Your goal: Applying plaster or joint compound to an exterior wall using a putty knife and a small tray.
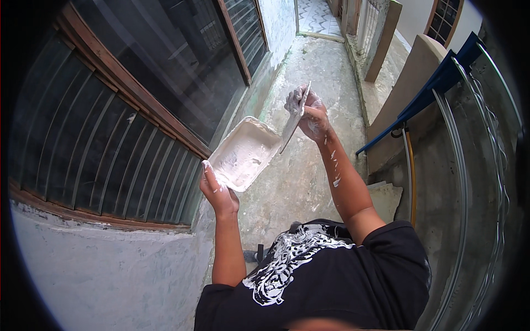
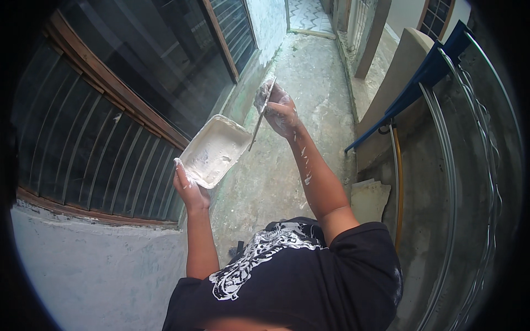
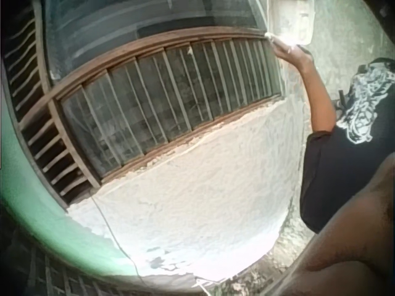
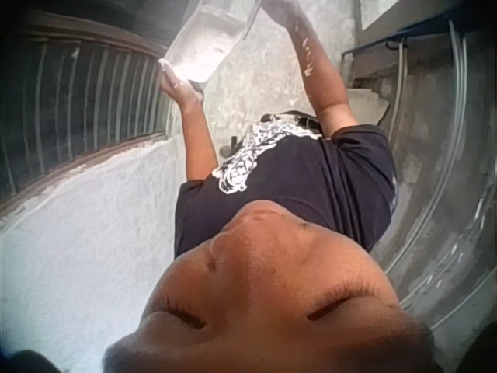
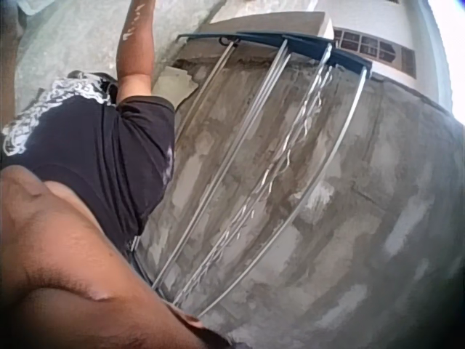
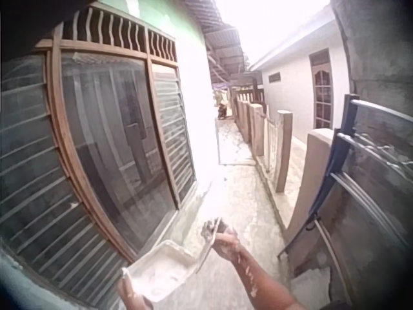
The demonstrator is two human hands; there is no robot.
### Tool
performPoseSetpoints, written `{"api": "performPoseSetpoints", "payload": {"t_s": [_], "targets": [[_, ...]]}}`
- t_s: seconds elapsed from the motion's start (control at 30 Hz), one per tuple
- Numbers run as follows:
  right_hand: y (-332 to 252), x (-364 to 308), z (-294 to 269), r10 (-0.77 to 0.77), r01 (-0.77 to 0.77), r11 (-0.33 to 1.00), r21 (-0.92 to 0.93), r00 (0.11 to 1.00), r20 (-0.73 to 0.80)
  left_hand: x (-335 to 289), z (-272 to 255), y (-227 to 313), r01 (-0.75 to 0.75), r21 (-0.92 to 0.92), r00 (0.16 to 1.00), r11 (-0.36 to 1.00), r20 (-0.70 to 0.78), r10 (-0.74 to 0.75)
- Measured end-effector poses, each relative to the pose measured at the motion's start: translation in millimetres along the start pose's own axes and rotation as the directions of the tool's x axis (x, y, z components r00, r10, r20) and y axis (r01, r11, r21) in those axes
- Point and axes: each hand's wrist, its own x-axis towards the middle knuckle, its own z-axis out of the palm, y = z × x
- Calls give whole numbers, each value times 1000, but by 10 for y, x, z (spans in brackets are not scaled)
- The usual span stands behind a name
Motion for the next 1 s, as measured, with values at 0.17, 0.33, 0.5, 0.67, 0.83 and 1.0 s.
{"api": "performPoseSetpoints", "payload": {"t_s": [0.17, 0.33, 0.5, 0.67, 0.83, 1.0], "targets": [[65, -50, -110, 156, -163, 942, -294, 987, -48, -8, -9, 18, -27, 21, 999, 999, 34, 26], [113, -154, -54, 268, -274, 803, -530, 959, -90, 41, -46, 81, 30, -38, 999, 999, 18, -29], [24, -347, -17, 400, -286, 346, -894, 907, -135, 77, -88, 225, 68, -45, 998, 997, -3, -68], [-262, -435, -106, 344, -316, 544, -777, 929, -137, 154, -230, 335, 9, -5, 1000, 1000, -14, -10], [-481, -312, 171, 121, -168, 644, -746, 986, -117, 196, -260, 400, 36, -19, 999, 999, 6, -36], [-525, -92, 389, 71, -95, 682, -725, 995, -64, 240, -254, 372, 27, -1, 1000, 1000, 15, -27]]}}
